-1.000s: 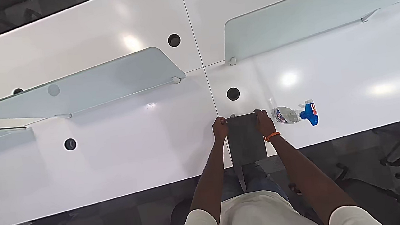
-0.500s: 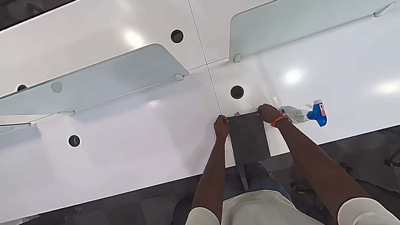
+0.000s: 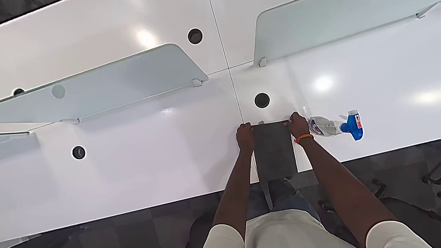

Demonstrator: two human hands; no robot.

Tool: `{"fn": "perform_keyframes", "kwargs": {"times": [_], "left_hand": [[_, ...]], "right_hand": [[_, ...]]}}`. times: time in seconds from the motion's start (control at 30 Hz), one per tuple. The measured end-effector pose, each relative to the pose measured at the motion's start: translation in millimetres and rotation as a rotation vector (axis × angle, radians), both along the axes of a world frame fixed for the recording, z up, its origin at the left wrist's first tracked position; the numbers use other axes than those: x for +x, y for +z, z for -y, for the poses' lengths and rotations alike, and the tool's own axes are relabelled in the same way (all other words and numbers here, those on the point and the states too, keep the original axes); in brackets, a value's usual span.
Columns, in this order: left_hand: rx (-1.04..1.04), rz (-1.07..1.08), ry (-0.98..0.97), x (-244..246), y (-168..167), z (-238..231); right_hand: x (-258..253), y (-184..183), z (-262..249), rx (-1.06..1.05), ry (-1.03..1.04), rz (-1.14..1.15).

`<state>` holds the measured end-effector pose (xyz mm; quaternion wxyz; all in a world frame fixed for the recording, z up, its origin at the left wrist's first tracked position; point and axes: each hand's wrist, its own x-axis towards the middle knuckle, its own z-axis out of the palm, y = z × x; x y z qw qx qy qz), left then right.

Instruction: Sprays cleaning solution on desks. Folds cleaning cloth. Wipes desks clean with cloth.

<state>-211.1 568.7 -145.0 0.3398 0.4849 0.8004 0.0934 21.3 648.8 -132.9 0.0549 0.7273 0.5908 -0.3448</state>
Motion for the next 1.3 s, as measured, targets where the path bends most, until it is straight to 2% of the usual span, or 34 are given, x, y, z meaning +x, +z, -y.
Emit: {"fn": "perform_keyframes", "kwargs": {"times": [0.23, 0.37, 0.53, 0.63, 0.77, 0.9, 0.97, 1.07, 1.13, 1.3], "left_hand": [[-0.124, -0.150, -0.291, -4.8, 10.5, -21.0], [-0.223, -0.063, -0.249, -4.8, 6.9, -25.6], [-0.235, -0.181, -0.364, 2.2, 3.6, -17.7], [-0.227, -0.014, -0.339, -3.1, 12.0, -16.0], [-0.061, 0.374, -0.122, -30.8, 32.6, -6.6], [0.068, 0.647, -0.008, -48.8, 83.4, 19.2], [0.123, 0.678, -0.039, -51.2, 108.4, 31.9], [0.276, 0.720, -0.073, -46.4, 128.1, 57.1], [0.375, 0.685, -0.112, -41.4, 136.9, 69.7], [0.476, 0.416, -0.471, -35.7, 161.6, 81.9]], "right_hand": [[-11.9, 0.3, 1.1, -0.041, 0.014, 0.030], [-7.6, -4.0, -0.5, -0.045, -0.019, -0.011], [-2.1, -1.1, 1.0, -0.027, -0.040, -0.101], [5.2, 4.2, 4.0, -0.017, -0.017, -0.125], [6.3, 50.5, 15.8, 0.077, -0.007, -0.257], [14.8, 85.6, 58.4, 0.284, -0.104, -0.653], [18.1, 94.8, 77.3, 0.357, -0.109, -0.869], [22.7, 111.4, 93.3, 0.405, -0.111, -1.015], [26.8, 120.0, 94.1, 0.429, -0.037, -1.012], [35.0, 140.7, 91.9, 0.484, 0.223, -0.874]]}}
